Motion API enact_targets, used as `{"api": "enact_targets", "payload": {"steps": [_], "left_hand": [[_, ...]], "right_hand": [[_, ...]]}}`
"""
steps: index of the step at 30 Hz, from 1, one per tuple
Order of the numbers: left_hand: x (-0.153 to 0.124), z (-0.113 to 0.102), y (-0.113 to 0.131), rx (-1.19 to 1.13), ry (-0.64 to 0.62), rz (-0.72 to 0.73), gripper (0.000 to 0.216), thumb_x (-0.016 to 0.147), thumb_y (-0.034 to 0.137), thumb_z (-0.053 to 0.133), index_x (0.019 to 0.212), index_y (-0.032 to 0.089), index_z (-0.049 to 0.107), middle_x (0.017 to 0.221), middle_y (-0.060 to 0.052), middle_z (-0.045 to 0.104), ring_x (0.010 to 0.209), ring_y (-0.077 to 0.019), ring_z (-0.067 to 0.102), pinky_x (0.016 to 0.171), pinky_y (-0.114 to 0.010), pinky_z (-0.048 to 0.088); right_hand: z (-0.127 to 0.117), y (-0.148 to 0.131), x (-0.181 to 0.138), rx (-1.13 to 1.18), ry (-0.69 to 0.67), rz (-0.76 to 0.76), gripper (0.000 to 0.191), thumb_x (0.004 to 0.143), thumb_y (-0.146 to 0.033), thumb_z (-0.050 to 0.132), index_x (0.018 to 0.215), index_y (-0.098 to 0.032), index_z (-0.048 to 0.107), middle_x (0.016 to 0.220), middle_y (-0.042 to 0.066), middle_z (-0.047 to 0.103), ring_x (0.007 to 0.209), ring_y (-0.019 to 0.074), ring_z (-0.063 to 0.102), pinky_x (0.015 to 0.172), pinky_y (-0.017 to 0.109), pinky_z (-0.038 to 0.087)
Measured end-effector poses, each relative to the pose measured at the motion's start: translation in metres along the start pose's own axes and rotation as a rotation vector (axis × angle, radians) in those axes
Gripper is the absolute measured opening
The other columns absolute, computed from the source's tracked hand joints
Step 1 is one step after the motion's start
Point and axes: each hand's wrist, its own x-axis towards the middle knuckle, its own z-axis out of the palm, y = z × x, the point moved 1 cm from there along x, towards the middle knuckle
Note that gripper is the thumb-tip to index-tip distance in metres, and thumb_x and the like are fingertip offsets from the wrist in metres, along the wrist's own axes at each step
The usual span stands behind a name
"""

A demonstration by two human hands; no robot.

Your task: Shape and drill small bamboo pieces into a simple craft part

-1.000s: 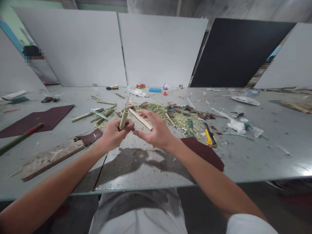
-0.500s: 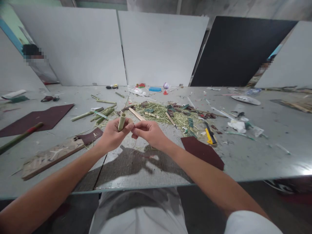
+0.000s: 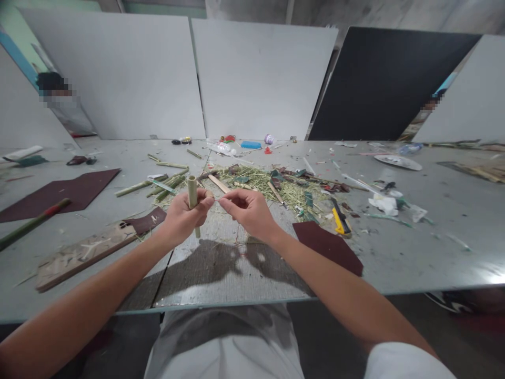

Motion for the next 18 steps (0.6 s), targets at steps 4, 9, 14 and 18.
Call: {"api": "enact_targets", "payload": {"steps": [4, 9, 14, 18], "left_hand": [[-0.003, 0.006, 0.005, -0.390, -0.195, -0.207, 0.025, 0.085, 0.038, 0.063, 0.084, 0.022, 0.044, 0.055, 0.009, 0.020, 0.042, -0.0047, 0.013, 0.039, -0.018, 0.012], [-0.012, 0.017, 0.007, -0.689, -0.466, -0.378, 0.038, 0.079, 0.054, 0.062, 0.081, 0.022, 0.042, 0.053, 0.009, 0.021, 0.039, -0.0048, 0.013, 0.037, -0.018, 0.011], [-0.014, 0.024, 0.000, -0.761, -0.506, -0.385, 0.035, 0.086, 0.052, 0.057, 0.079, 0.018, 0.048, 0.065, 0.005, 0.042, 0.035, -0.0015, 0.023, 0.032, -0.017, 0.017], [-0.014, 0.025, -0.002, -0.793, -0.399, -0.360, 0.033, 0.088, 0.047, 0.057, 0.079, 0.016, 0.053, 0.064, 0.006, 0.039, 0.037, -0.0023, 0.028, 0.033, -0.015, 0.025]], "right_hand": [[-0.003, -0.017, -0.007, -0.157, 0.228, -0.198, 0.015, 0.084, -0.031, 0.066, 0.076, -0.018, 0.067, 0.052, -0.005, 0.048, 0.046, 0.0077, 0.041, 0.043, 0.023, 0.033], [-0.001, -0.038, -0.018, -0.356, 0.359, -0.430, 0.010, 0.084, -0.024, 0.066, 0.075, -0.020, 0.069, 0.049, -0.006, 0.040, 0.045, 0.0075, 0.031, 0.043, 0.024, 0.029], [0.000, -0.041, -0.022, -0.384, 0.352, -0.503, 0.008, 0.083, -0.022, 0.066, 0.076, -0.020, 0.069, 0.050, -0.006, 0.041, 0.044, 0.0066, 0.030, 0.042, 0.023, 0.027], [-0.002, -0.037, -0.021, -0.378, 0.385, -0.505, 0.009, 0.083, -0.021, 0.066, 0.075, -0.020, 0.068, 0.049, -0.007, 0.038, 0.044, 0.0064, 0.030, 0.042, 0.023, 0.027]]}}
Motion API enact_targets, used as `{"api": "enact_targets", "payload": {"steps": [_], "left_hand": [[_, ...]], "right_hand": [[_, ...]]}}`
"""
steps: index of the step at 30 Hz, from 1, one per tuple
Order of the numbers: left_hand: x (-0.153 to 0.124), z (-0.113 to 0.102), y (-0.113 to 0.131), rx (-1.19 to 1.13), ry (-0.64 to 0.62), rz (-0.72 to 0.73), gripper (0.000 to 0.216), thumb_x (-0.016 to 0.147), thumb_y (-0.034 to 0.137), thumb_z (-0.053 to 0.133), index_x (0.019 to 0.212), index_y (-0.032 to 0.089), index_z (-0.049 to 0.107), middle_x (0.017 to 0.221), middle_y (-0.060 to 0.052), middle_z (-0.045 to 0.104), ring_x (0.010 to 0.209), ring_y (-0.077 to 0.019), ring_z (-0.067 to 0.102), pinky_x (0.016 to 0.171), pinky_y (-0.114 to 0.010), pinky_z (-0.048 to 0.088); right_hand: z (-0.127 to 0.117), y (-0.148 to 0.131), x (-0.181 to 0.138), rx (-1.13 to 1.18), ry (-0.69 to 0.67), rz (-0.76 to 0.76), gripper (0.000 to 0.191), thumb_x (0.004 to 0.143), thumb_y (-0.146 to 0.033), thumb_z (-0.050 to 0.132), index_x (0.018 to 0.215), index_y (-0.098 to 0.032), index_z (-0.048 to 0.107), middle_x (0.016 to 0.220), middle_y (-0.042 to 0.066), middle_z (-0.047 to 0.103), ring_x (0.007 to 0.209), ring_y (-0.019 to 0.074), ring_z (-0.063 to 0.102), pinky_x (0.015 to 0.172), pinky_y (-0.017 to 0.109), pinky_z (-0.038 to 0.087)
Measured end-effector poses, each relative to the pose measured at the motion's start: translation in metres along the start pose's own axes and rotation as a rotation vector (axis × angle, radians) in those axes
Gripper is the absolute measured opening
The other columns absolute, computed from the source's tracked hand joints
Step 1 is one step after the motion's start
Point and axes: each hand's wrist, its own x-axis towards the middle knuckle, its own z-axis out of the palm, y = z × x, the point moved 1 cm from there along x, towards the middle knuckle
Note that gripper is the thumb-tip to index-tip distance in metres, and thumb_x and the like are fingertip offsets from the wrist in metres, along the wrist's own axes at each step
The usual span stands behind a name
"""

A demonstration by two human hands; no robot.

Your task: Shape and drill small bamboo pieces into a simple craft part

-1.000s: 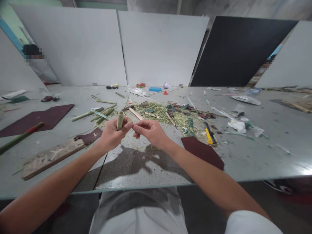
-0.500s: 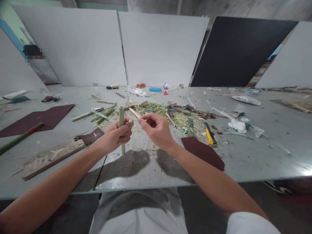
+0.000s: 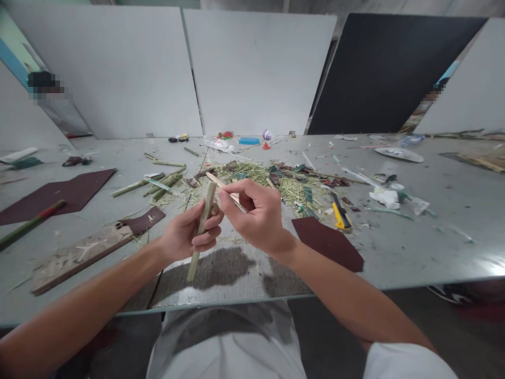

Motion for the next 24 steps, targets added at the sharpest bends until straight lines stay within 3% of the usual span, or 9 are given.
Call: {"api": "enact_targets", "payload": {"steps": [8, 24], "left_hand": [[0.0004, 0.0025, -0.0008, -0.010, 0.042, -0.015, 0.039, 0.099, 0.039, 0.032, 0.076, 0.016, 0.053, 0.051, 0.006, 0.028, 0.036, -0.0057, 0.022, 0.035, -0.015, 0.028], [0.0002, -0.0006, -0.0021, 0.012, 0.054, -0.010, 0.036, 0.096, 0.043, 0.041, 0.079, 0.015, 0.056, 0.055, 0.005, 0.034, 0.039, -0.0056, 0.030, 0.040, -0.017, 0.031]], "right_hand": [[0.0018, 0.0048, 0.0006, -0.025, -0.009, -0.018, 0.010, 0.081, -0.019, 0.065, 0.071, -0.019, 0.065, 0.049, -0.008, 0.035, 0.044, 0.0060, 0.029, 0.044, 0.023, 0.026], [0.0030, 0.0030, 0.0008, -0.077, -0.037, -0.049, 0.012, 0.079, -0.018, 0.063, 0.067, -0.019, 0.061, 0.049, -0.008, 0.034, 0.044, 0.0061, 0.029, 0.044, 0.023, 0.027]]}}
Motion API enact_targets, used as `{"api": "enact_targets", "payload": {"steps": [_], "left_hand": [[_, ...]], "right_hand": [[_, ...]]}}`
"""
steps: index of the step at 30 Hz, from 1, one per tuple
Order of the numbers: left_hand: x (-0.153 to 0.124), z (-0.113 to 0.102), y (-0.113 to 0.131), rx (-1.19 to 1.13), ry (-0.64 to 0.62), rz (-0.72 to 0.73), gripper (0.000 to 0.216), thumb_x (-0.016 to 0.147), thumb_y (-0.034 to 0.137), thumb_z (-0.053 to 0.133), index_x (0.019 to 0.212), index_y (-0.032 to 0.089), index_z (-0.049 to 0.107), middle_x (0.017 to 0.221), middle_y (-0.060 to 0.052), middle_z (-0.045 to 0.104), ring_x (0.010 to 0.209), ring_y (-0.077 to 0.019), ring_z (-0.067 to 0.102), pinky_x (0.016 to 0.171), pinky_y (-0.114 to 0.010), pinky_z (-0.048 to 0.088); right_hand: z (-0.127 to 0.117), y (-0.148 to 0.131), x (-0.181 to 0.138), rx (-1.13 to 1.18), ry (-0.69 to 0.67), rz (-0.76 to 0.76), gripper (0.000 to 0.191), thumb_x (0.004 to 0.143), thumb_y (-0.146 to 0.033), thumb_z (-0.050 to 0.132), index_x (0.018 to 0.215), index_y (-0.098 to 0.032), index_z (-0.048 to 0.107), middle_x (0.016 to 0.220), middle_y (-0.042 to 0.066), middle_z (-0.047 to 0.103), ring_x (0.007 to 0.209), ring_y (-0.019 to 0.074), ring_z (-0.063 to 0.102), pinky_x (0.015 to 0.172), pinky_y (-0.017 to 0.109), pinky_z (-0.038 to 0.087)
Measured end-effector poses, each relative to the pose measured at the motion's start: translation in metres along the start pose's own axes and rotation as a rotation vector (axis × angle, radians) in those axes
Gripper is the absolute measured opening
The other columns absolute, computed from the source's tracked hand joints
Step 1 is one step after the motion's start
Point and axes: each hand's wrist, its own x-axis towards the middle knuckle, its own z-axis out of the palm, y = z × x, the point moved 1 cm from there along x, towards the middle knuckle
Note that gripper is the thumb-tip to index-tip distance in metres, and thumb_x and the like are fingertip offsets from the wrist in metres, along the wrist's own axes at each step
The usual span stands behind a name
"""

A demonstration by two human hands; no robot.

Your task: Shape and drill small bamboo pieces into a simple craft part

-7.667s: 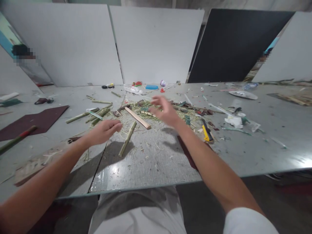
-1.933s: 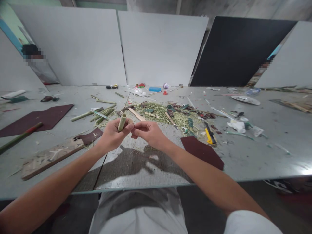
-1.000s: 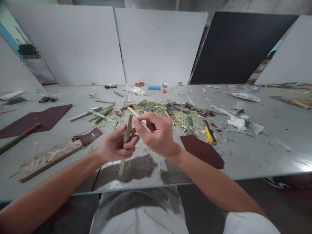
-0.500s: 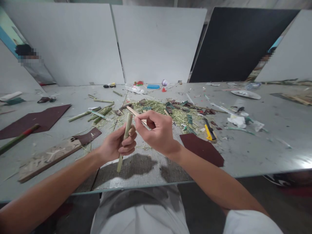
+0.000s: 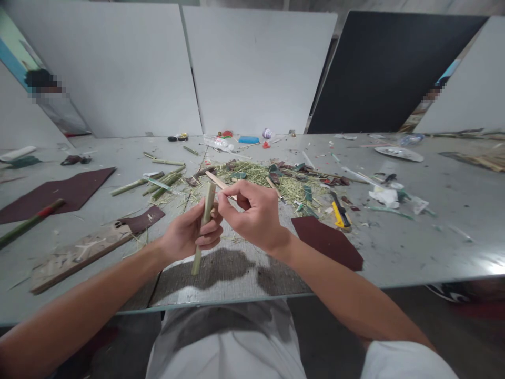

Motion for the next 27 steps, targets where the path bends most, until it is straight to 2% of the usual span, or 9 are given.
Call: {"api": "enact_targets", "payload": {"steps": [16, 27], "left_hand": [[0.0001, -0.0009, -0.0005, -0.005, -0.021, 0.024, 0.032, 0.084, 0.046, 0.065, 0.080, 0.015, 0.057, 0.055, 0.005, 0.040, 0.043, -0.0054, 0.035, 0.043, -0.018, 0.031], [0.0003, 0.0008, 0.0005, 0.029, 0.010, 0.022, 0.031, 0.089, 0.045, 0.056, 0.080, 0.015, 0.054, 0.056, 0.005, 0.038, 0.042, -0.0055, 0.034, 0.043, -0.018, 0.030]], "right_hand": [[0.0006, 0.0036, -0.0003, -0.015, 0.023, 0.001, 0.013, 0.078, -0.017, 0.065, 0.066, -0.018, 0.060, 0.049, -0.008, 0.033, 0.044, 0.0057, 0.029, 0.044, 0.023, 0.027], [0.0004, 0.0056, -0.0008, -0.002, -0.022, 0.059, 0.013, 0.080, -0.022, 0.064, 0.067, -0.020, 0.062, 0.048, -0.008, 0.035, 0.044, 0.0069, 0.032, 0.045, 0.024, 0.029]]}}
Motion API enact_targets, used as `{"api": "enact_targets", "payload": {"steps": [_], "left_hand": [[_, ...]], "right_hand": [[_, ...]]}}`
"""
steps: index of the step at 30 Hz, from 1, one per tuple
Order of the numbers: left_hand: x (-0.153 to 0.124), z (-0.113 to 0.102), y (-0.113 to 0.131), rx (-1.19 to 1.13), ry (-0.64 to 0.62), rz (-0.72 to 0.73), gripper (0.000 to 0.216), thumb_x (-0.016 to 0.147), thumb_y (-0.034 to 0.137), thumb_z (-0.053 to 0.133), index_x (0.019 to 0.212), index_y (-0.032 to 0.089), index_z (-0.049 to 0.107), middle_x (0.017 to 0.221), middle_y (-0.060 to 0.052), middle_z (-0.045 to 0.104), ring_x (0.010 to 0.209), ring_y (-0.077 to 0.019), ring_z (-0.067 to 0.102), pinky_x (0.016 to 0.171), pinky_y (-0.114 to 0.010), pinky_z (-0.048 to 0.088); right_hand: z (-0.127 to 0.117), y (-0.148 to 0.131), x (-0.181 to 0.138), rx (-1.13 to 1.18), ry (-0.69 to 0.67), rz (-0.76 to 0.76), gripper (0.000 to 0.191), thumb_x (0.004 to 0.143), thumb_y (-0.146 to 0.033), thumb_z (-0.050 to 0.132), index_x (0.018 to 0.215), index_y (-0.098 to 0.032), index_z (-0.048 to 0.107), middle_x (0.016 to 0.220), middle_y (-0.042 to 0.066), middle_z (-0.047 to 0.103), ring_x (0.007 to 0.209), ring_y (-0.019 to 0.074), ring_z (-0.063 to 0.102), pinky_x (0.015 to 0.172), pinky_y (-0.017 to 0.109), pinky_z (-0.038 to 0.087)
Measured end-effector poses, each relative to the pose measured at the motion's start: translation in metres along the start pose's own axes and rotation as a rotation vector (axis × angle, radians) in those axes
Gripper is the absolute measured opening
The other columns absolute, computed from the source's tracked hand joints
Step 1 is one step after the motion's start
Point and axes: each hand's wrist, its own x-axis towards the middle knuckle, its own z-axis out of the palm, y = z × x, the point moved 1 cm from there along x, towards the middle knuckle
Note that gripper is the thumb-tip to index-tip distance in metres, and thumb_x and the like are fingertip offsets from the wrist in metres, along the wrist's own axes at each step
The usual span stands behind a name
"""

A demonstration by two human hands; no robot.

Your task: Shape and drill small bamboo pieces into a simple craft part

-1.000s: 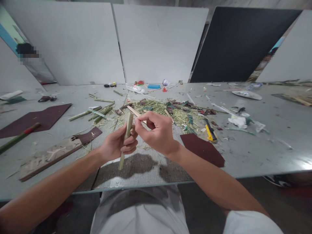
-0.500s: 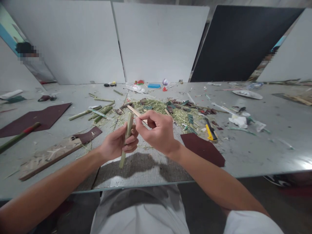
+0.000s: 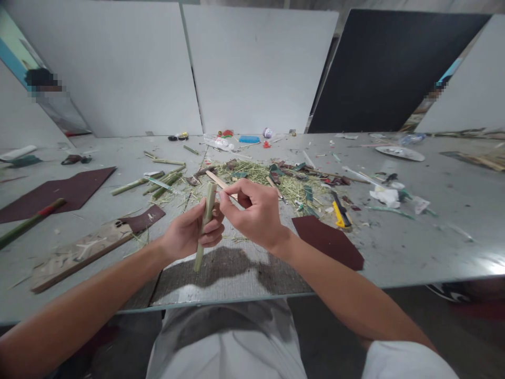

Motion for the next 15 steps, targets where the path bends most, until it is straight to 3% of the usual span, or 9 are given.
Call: {"api": "enact_targets", "payload": {"steps": [5, 8, 11, 15], "left_hand": [[0.003, -0.005, 0.007, 0.026, 0.120, 0.097, 0.031, 0.085, 0.046, 0.062, 0.081, 0.018, 0.050, 0.056, 0.008, 0.032, 0.039, -0.0038, 0.025, 0.039, -0.017, 0.023], [0.007, -0.013, 0.010, 0.220, 0.286, 0.250, 0.031, 0.076, 0.037, 0.075, 0.094, 0.019, 0.056, 0.053, 0.010, 0.029, 0.038, -0.0024, 0.023, 0.039, -0.017, 0.019], [0.009, -0.023, 0.009, 0.444, 0.456, 0.326, 0.042, 0.071, 0.034, 0.080, 0.105, 0.018, 0.062, 0.053, 0.009, 0.038, 0.038, -0.0018, 0.027, 0.038, -0.018, 0.020], [0.011, -0.029, 0.009, 0.623, 0.541, 0.319, 0.033, 0.070, 0.039, 0.080, 0.089, 0.014, 0.069, 0.048, 0.007, 0.038, 0.038, -0.0030, 0.032, 0.038, -0.019, 0.022]], "right_hand": [[0.002, 0.029, 0.008, 0.156, -0.145, 0.236, 0.018, 0.083, -0.031, 0.065, 0.072, -0.017, 0.066, 0.054, -0.004, 0.050, 0.047, 0.0078, 0.039, 0.045, 0.023, 0.031], [0.007, 0.042, 0.010, 0.267, -0.309, 0.393, 0.024, 0.081, -0.039, 0.068, 0.075, -0.016, 0.068, 0.055, -0.003, 0.053, 0.048, 0.0079, 0.041, 0.045, 0.023, 0.032], [0.016, 0.045, 0.004, 0.388, -0.453, 0.527, 0.031, 0.080, -0.045, 0.069, 0.074, -0.015, 0.067, 0.051, -0.005, 0.049, 0.047, 0.0080, 0.041, 0.046, 0.023, 0.033], [0.028, 0.045, -0.008, 0.588, -0.512, 0.672, 0.033, 0.078, -0.047, 0.071, 0.069, -0.016, 0.063, 0.053, -0.005, 0.048, 0.047, 0.0079, 0.042, 0.049, 0.024, 0.035]]}}
